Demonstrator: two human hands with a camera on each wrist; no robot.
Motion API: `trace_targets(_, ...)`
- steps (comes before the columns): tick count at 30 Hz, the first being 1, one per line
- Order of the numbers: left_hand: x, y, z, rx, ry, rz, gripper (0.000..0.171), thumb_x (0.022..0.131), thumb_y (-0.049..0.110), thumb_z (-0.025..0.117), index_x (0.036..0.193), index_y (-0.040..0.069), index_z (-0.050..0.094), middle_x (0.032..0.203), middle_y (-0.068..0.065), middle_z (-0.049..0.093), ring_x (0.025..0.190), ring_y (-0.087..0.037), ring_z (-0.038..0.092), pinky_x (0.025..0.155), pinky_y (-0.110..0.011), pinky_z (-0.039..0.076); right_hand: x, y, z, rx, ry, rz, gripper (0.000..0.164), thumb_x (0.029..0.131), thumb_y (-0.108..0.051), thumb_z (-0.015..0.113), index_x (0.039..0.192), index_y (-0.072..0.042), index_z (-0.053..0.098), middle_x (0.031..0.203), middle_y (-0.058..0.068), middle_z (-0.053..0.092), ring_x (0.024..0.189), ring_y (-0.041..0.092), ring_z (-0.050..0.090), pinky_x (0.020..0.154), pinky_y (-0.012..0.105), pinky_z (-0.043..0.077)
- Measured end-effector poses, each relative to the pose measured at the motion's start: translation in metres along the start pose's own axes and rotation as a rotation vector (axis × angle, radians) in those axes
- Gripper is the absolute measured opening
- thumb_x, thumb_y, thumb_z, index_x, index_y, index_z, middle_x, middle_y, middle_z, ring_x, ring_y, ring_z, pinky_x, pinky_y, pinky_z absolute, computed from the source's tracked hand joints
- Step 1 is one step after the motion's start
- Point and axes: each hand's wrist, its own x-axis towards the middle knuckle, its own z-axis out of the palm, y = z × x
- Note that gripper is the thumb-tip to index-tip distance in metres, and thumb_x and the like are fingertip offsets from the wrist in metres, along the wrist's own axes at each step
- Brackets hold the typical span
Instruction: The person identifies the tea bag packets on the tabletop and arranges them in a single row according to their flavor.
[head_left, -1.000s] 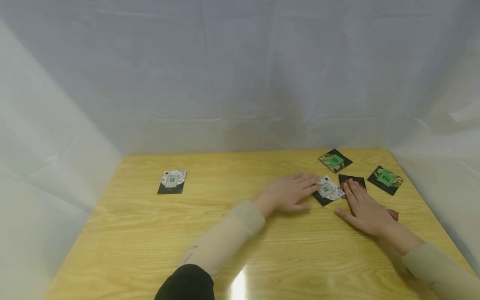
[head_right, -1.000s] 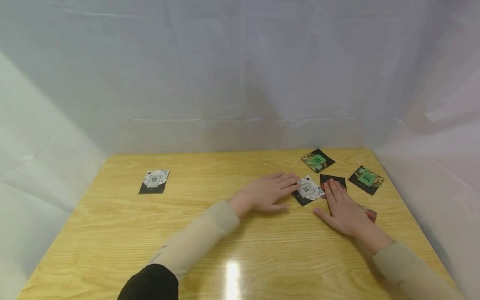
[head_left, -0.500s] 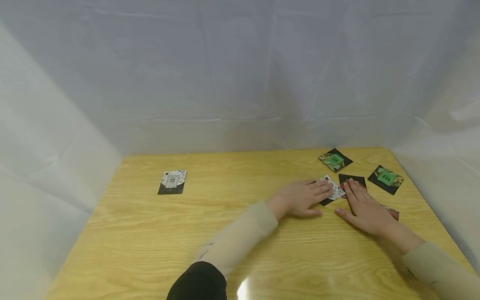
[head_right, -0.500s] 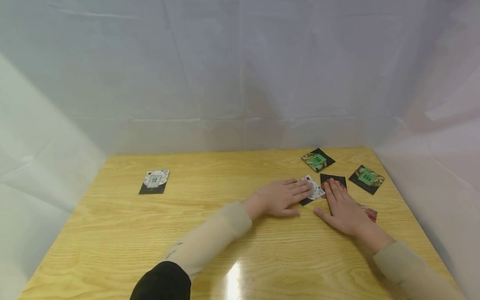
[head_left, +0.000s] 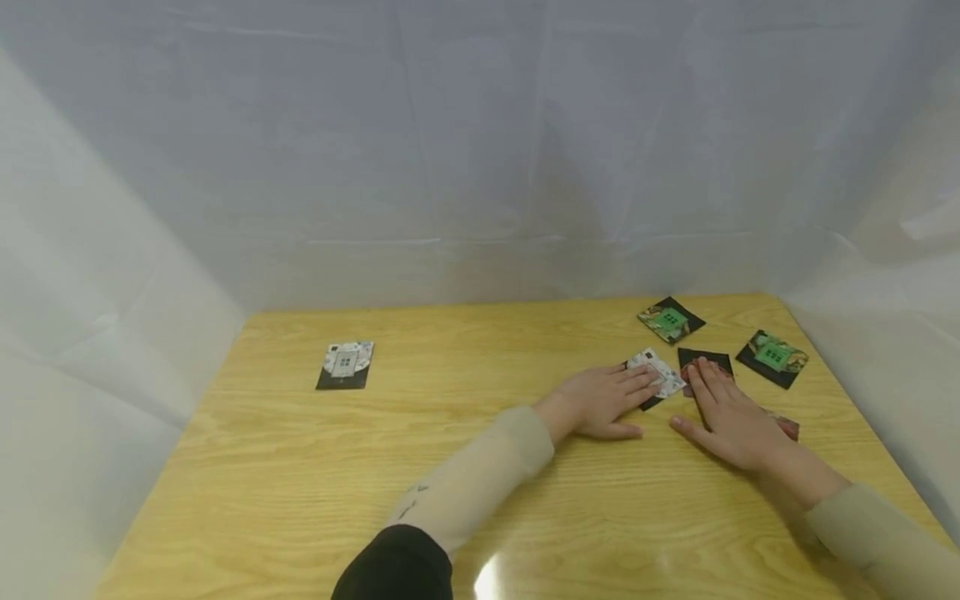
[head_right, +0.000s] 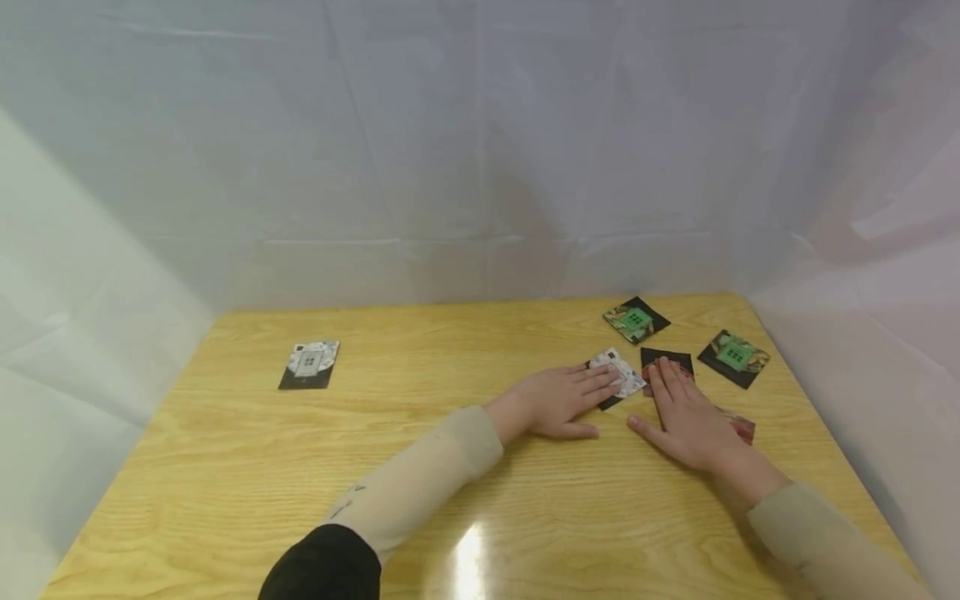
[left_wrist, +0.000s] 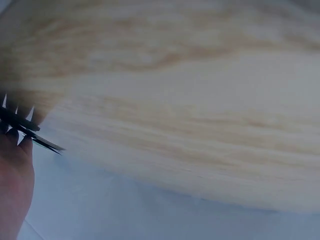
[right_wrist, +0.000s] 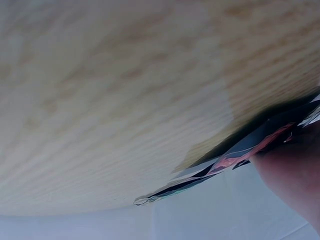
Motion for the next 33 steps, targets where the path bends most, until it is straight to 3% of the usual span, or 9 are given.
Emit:
trace_targets(12,-0.017,-0.008,0.013,-0.051,0.026,-0.064,0.080,0.112,0.063,0.027,0.172,0.015,0.005,0.181,-0.004,0.002,0.168,-0.019,0.005,0.138,-0.030,0.010,-0.001,0.000,0.003,0.004,-0.003,0.008,0.098,0.108,-0.055,0.053,0.164,0.014,0.012,0.172,0.039,0.005,0.160,0.057,0.008,0.132,0.069,0.016)
trace_targets(33,-0.090,-0.053,0.038,-0.206,0.045,-0.244,0.079,0.113,0.056,0.037,0.171,0.008,0.014,0.180,-0.011,0.011,0.168,-0.024,0.012,0.138,-0.034,0.015,0.000,-0.001,0.001,0.008,0.014,-0.005,0.097,0.108,-0.054,0.052,0.164,0.014,0.012,0.172,0.039,0.005,0.160,0.056,0.009,0.133,0.067,0.015)
